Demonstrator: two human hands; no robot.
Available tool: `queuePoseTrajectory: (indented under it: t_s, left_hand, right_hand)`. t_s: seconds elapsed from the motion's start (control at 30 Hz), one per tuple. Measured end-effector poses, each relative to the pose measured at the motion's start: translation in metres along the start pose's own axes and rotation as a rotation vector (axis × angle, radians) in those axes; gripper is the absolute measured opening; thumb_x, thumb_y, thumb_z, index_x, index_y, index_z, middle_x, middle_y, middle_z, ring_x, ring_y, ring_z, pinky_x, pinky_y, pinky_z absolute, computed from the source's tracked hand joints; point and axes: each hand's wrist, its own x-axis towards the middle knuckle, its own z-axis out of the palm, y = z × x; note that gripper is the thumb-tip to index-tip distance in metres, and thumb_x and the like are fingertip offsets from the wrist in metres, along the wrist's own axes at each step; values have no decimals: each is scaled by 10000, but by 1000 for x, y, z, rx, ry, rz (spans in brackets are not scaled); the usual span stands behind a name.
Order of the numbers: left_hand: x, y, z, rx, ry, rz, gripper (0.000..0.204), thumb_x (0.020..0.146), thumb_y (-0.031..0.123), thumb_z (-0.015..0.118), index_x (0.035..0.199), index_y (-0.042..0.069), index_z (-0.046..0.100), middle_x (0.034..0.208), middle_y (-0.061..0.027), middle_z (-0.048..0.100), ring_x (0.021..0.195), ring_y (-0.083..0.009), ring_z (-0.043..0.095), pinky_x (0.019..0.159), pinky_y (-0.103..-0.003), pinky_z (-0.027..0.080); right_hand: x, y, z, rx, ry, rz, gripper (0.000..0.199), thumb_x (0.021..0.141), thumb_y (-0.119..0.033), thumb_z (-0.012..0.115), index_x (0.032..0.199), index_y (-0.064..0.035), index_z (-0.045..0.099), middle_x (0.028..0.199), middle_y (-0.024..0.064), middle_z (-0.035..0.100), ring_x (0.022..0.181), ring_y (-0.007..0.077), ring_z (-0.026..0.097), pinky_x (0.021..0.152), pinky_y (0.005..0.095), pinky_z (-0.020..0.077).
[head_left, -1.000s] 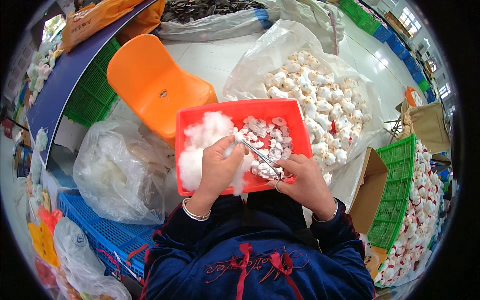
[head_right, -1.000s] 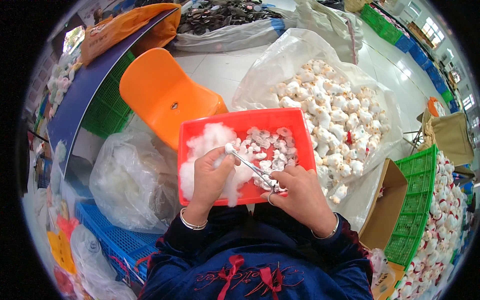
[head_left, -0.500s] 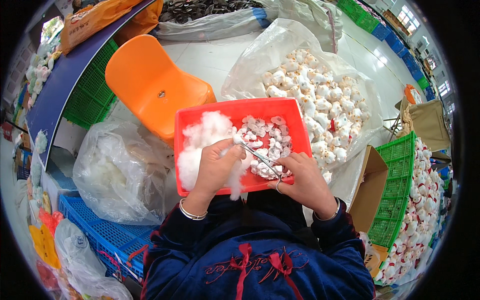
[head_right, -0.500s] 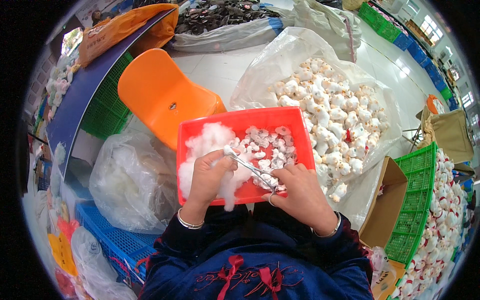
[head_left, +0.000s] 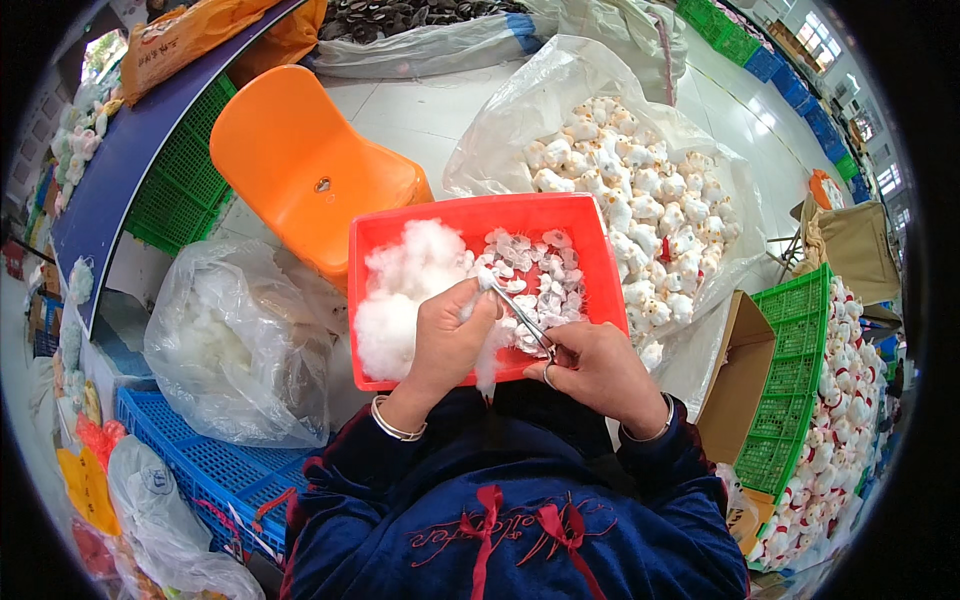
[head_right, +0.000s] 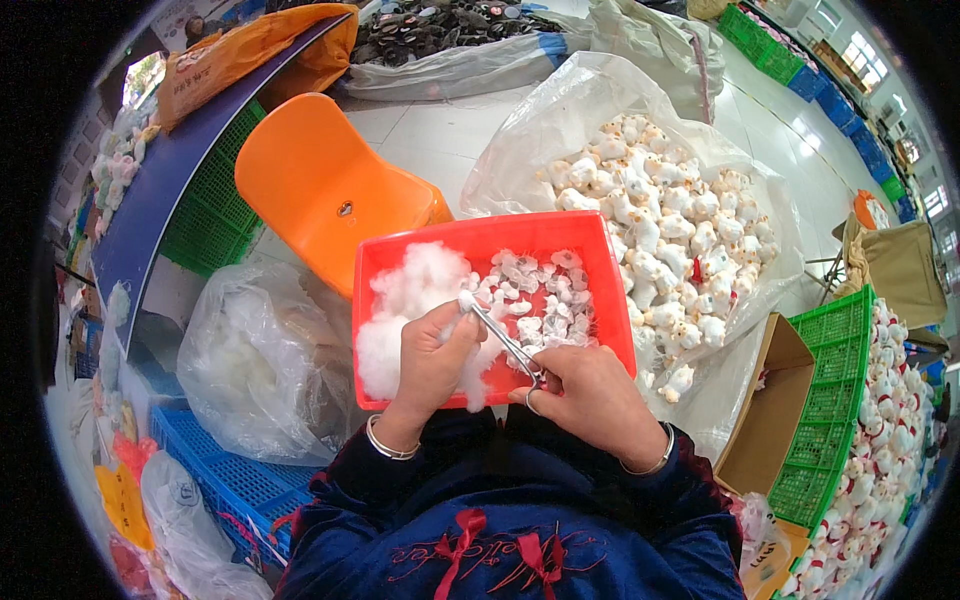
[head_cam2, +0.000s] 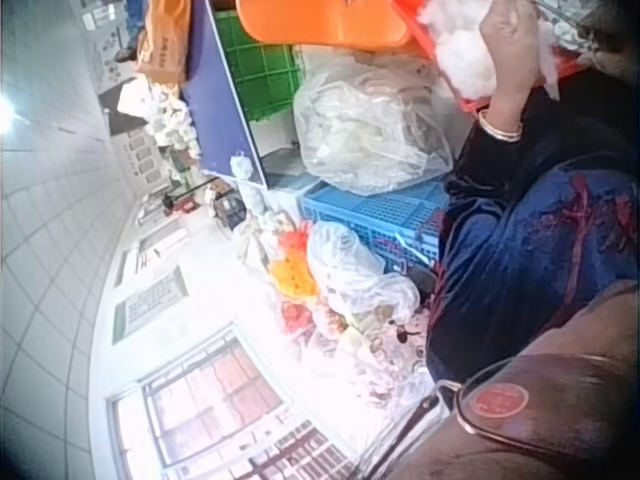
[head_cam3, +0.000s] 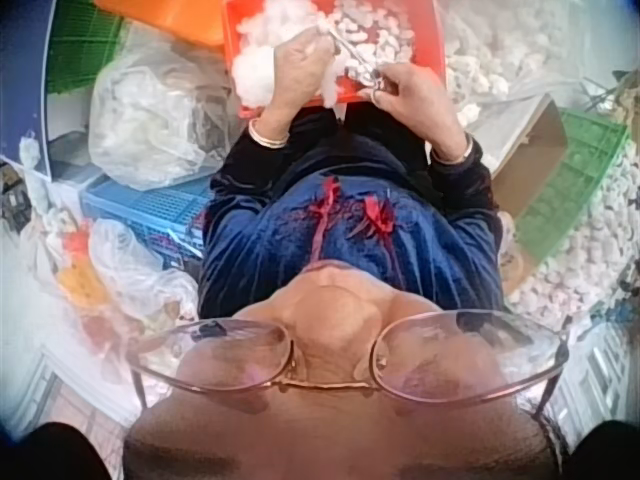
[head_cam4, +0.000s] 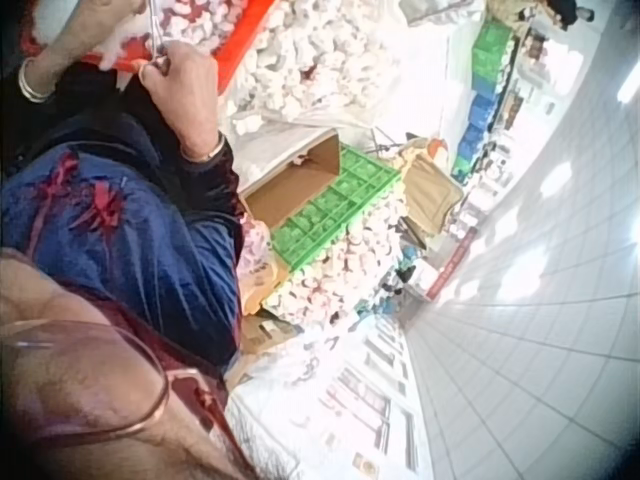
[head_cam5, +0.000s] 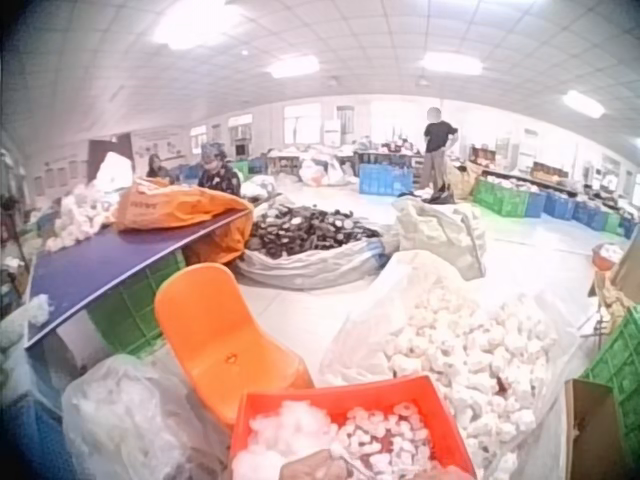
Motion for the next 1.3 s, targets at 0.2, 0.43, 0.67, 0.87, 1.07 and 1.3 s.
queuePoseTrajectory:
  t_s: [0.2, 0.43, 0.67, 0.87, 1.07, 1.3]
  left_hand:
    - [5, 13, -17, 98, -164, -292, 240, 973, 122, 645, 1124, -44, 730, 819, -34, 733, 716, -96, 666, 673, -267, 546]
    - [9, 0, -29, 427, -315, -216, 304, 958, 183, 641, 1143, -39, 737, 749, -197, 729, 628, -185, 720, 613, -320, 561]
    - [13, -12, -30, 699, -462, -241, 322, 944, 249, 658, 1109, -9, 757, 939, -227, 748, 882, -354, 740, 797, -400, 574]
    - [12, -16, -35, 460, -329, -238, 291, 961, 211, 666, 1115, -22, 748, 939, -181, 761, 860, -251, 735, 823, -330, 568]
    - [11, -4, -18, -15, -170, -181, 272, 977, 102, 691, 1218, -25, 701, 1004, -63, 730, 953, -111, 667, 862, -247, 543]
    - [3, -5, -11, -442, -115, -385, 267, 977, 88, 701, 1229, 6, 667, 1029, -76, 703, 838, -101, 672, 797, -282, 572]
  right_hand:
    - [-9, 42, -32, -297, 111, -161, 385, 738, -175, 794, 1086, -42, 699, 911, 156, 684, 930, 360, 653, 822, 466, 523]
    - [20, 58, -54, -674, 145, -126, 260, 721, -109, 754, 972, -54, 716, 961, 120, 653, 1026, 337, 590, 872, 449, 488]
    - [60, 74, -29, -967, 47, -239, 144, 730, -119, 736, 866, -75, 715, 944, 97, 665, 1016, 302, 614, 799, 422, 480]
    - [57, 59, -57, -780, -67, -178, 163, 745, -157, 735, 889, -82, 739, 814, 93, 672, 846, 307, 660, 754, 426, 493]
    - [10, 29, -84, -391, 67, -156, 281, 715, -144, 790, 982, -64, 754, 820, 102, 662, 848, 309, 640, 740, 444, 481]
    - [-15, 30, -72, -243, 67, -167, 340, 702, -125, 807, 1026, -48, 738, 852, 98, 672, 840, 299, 637, 765, 426, 487]
